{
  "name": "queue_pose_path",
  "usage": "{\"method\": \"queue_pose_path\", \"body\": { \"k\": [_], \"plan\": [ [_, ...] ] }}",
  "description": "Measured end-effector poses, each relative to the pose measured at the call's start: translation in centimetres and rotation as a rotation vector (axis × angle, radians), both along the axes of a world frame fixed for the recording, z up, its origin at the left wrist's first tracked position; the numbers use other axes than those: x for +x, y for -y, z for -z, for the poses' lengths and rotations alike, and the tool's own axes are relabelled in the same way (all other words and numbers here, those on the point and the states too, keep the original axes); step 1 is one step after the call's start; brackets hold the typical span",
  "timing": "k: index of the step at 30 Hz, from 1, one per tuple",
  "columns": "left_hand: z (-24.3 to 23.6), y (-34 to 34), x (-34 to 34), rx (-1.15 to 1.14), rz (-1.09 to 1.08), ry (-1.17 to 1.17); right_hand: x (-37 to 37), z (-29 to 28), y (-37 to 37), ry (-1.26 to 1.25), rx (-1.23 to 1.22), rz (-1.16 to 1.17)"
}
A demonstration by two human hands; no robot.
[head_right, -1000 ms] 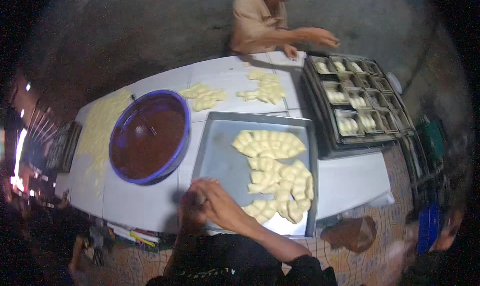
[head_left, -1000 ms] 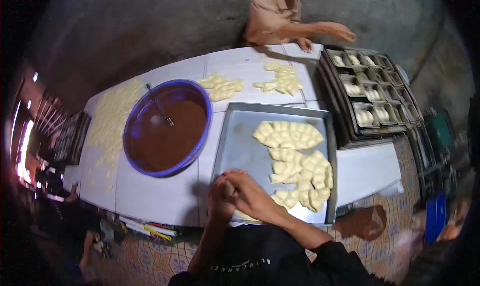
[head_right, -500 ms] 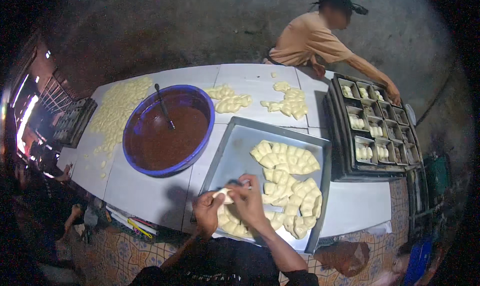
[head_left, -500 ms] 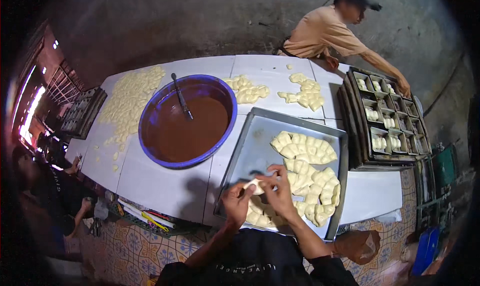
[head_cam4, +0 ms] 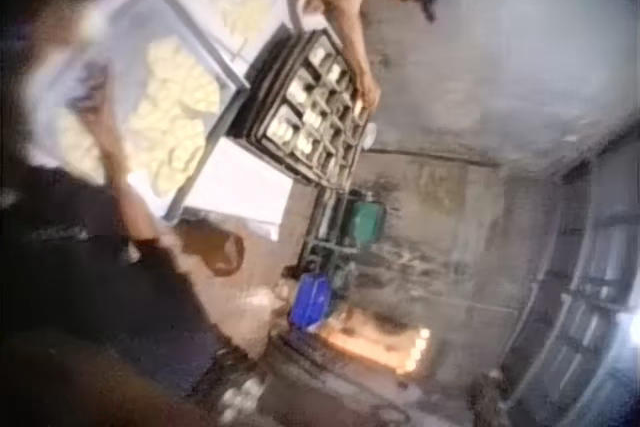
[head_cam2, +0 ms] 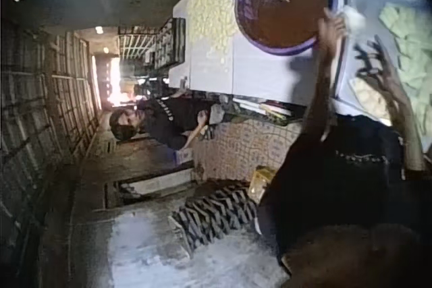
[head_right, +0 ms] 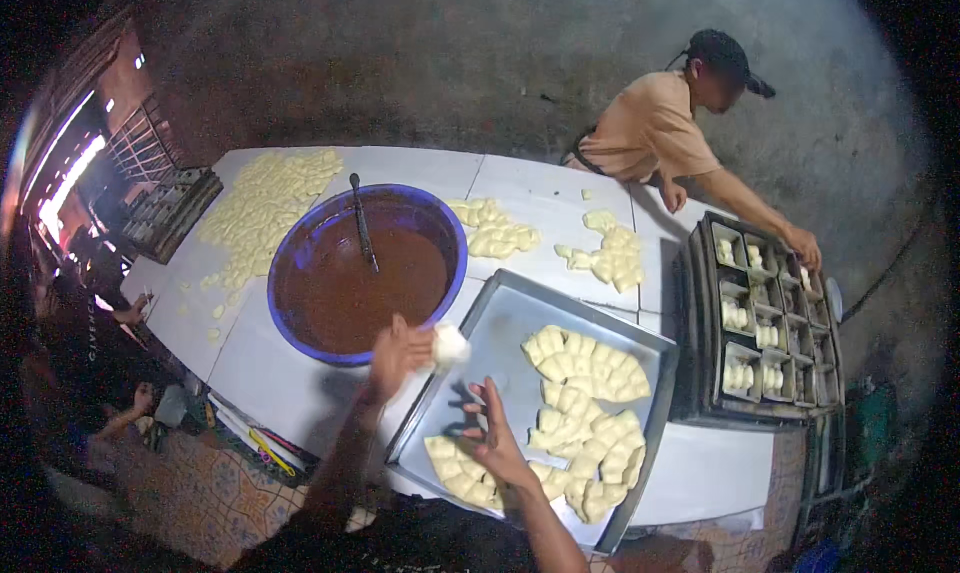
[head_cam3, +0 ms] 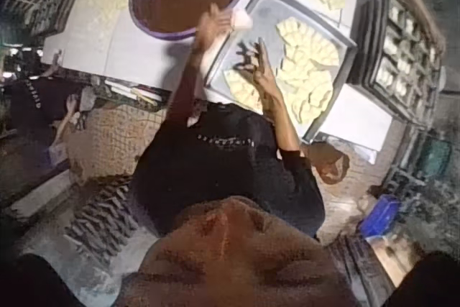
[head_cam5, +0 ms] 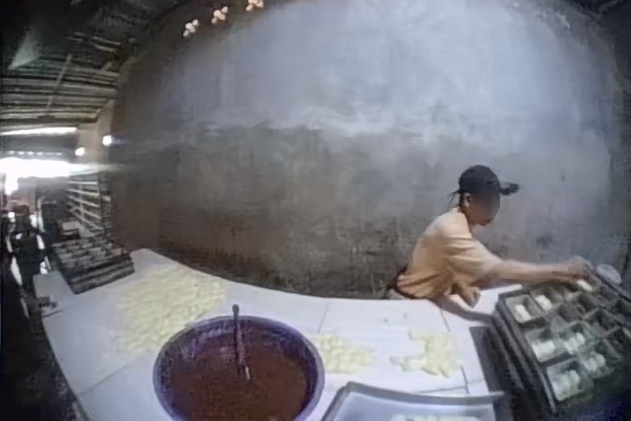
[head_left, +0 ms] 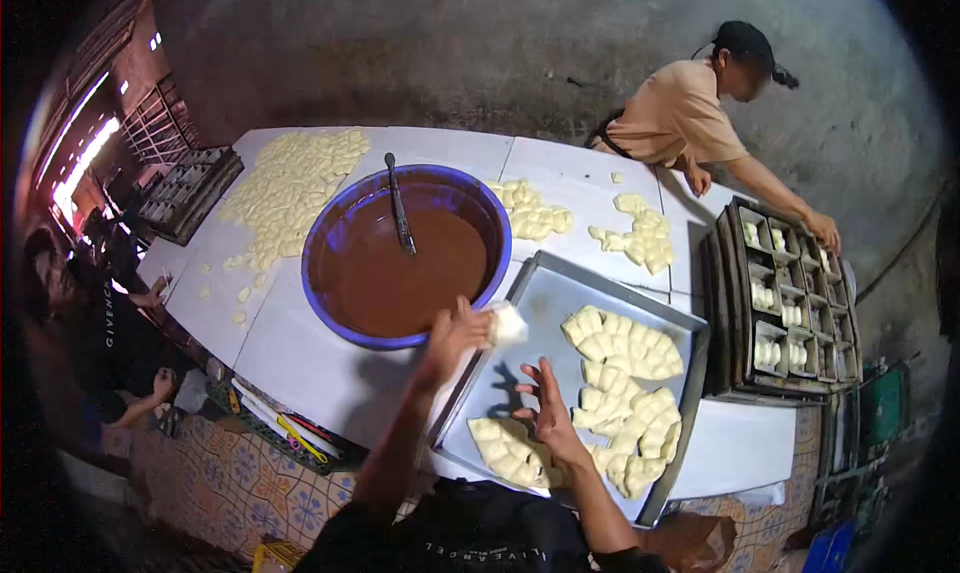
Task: The person shapes dough into pieces, wraps the dough around a filling, and places the prepared dough onto metal trays.
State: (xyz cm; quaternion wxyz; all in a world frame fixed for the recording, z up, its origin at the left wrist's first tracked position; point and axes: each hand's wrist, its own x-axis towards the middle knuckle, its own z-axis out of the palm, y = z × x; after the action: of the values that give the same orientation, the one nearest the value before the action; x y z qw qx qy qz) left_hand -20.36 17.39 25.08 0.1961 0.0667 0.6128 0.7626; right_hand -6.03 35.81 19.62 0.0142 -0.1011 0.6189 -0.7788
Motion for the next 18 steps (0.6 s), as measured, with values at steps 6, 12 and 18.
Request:
{"method": "queue_pose_path", "body": {
  "k": [6,12,18],
  "plan": [
    [1.7,2.4,-10.2,-1.076,-0.152,-0.286,-0.7,2.6,-0.9,0.048,-0.173,0.176],
    [0.4,0.7,-4.2,-0.901,-0.201,-0.297,-1.2,3.7,-0.1,0.142,-0.223,0.239],
    [0.9,-3.5,5.0,0.157,0.069,0.436,-2.1,3.8,1.5,0.478,-0.77,0.205]
  ]
}}
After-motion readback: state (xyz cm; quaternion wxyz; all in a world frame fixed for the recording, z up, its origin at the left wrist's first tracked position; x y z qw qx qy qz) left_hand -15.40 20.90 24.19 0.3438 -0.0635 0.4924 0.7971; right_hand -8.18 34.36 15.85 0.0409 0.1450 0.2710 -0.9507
